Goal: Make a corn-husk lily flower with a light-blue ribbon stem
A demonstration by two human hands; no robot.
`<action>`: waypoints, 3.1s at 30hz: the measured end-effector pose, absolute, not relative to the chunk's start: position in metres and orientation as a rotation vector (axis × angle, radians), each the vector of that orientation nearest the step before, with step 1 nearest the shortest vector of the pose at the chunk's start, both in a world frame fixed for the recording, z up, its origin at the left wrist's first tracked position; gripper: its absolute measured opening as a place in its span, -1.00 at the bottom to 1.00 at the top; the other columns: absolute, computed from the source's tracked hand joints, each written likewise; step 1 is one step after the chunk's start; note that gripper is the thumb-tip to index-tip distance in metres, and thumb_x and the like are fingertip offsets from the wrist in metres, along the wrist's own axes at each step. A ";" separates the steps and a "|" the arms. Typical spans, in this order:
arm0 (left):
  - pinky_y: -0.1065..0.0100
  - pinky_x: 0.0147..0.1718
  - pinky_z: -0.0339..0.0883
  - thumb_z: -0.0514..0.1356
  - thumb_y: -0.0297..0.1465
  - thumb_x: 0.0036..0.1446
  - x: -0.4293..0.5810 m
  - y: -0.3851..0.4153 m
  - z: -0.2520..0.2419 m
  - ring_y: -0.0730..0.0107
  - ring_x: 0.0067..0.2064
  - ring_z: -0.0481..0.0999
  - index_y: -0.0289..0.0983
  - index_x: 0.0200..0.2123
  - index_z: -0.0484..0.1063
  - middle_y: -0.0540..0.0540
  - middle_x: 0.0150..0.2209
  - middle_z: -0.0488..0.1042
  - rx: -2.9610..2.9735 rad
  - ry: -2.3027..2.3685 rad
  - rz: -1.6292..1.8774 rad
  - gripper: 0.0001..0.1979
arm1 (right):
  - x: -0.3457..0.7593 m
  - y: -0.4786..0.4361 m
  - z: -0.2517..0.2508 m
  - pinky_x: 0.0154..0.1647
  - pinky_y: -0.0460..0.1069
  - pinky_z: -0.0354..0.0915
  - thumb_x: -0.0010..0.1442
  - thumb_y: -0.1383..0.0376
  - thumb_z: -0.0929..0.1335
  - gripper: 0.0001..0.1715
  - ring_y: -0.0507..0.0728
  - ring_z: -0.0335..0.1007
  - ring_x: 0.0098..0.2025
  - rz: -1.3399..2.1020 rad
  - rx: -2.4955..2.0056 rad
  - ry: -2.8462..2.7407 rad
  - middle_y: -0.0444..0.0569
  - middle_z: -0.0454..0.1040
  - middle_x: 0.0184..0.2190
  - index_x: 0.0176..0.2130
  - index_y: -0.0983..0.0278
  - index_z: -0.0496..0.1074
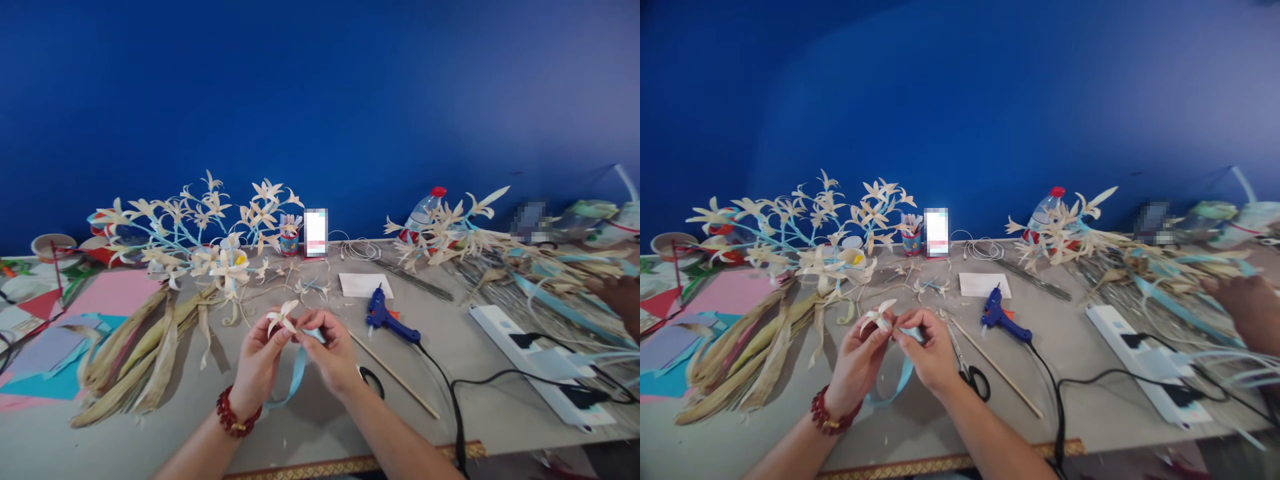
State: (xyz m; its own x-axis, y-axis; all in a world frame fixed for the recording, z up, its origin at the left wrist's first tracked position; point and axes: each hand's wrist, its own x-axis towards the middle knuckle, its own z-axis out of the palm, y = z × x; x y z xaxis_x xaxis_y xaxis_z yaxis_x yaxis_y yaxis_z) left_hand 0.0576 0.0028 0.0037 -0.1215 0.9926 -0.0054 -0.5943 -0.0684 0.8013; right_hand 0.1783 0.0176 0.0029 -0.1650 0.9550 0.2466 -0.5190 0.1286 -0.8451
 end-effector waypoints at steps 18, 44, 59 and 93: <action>0.46 -0.41 0.29 0.31 -0.40 0.09 0.050 0.004 0.007 0.49 -0.40 0.33 -0.26 -0.31 0.52 0.00 -0.42 0.40 0.890 0.738 1.483 -0.92 | 0.177 0.024 0.009 -0.36 -0.07 0.32 -0.05 0.31 0.54 -0.74 0.05 0.44 -0.43 1.774 -0.473 -0.855 -0.12 0.53 -0.44 -0.50 0.27 0.39; 0.42 -0.38 0.30 0.36 -0.38 -0.01 0.056 0.004 0.017 0.43 -0.38 0.35 -0.29 -0.46 0.49 -0.02 -0.43 0.37 0.886 0.827 1.514 -0.87 | 0.180 0.022 0.007 -0.34 -0.04 0.32 -0.02 0.29 0.52 -0.79 0.06 0.38 -0.40 1.541 -0.594 -1.017 -0.14 0.47 -0.43 -0.46 0.23 0.41; 0.41 -0.46 0.29 0.33 -0.40 0.04 0.050 0.004 0.018 0.45 -0.43 0.37 -0.31 -0.43 0.52 -0.03 -0.42 0.39 0.861 0.726 1.425 -0.91 | 0.182 0.027 0.006 -0.42 -0.08 0.31 -0.11 0.28 0.56 -0.68 0.02 0.39 -0.50 1.843 -0.547 -0.874 -0.15 0.51 -0.49 -0.52 0.27 0.36; 0.42 -0.41 0.26 0.29 -0.38 0.09 0.054 0.003 0.014 0.44 -0.39 0.32 -0.30 -0.40 0.49 -0.03 -0.42 0.34 0.882 0.722 1.462 -0.90 | 0.179 0.025 0.007 -0.39 -0.07 0.32 -0.08 0.32 0.55 -0.69 0.04 0.41 -0.45 1.789 -0.509 -0.833 -0.14 0.51 -0.45 -0.52 0.26 0.36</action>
